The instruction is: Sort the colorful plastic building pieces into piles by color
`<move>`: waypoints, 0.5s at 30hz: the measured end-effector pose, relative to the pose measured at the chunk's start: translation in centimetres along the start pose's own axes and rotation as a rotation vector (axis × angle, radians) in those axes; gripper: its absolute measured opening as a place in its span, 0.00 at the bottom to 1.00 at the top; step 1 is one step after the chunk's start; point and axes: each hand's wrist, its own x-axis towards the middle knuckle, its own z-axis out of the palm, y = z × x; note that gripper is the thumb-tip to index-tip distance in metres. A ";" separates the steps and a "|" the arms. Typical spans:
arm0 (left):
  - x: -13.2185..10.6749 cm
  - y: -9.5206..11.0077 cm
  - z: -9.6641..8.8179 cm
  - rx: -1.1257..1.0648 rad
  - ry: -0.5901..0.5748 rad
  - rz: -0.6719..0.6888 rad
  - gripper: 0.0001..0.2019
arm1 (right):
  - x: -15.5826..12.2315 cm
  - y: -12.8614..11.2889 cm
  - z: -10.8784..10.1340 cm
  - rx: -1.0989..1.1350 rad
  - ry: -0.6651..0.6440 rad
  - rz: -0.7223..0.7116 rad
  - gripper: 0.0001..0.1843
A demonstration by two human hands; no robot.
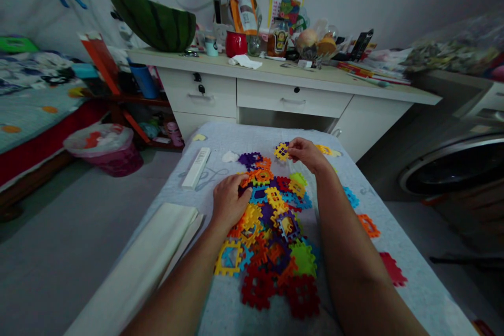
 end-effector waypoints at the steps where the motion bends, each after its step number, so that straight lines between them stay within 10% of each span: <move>1: 0.0 0.0 0.0 -0.001 -0.001 0.000 0.16 | 0.1 0.1 0.0 -0.011 0.027 -0.008 0.10; 15: 0.0 0.0 -0.1 -0.005 -0.001 0.008 0.16 | 1.0 1.2 0.0 -0.136 0.261 -0.004 0.13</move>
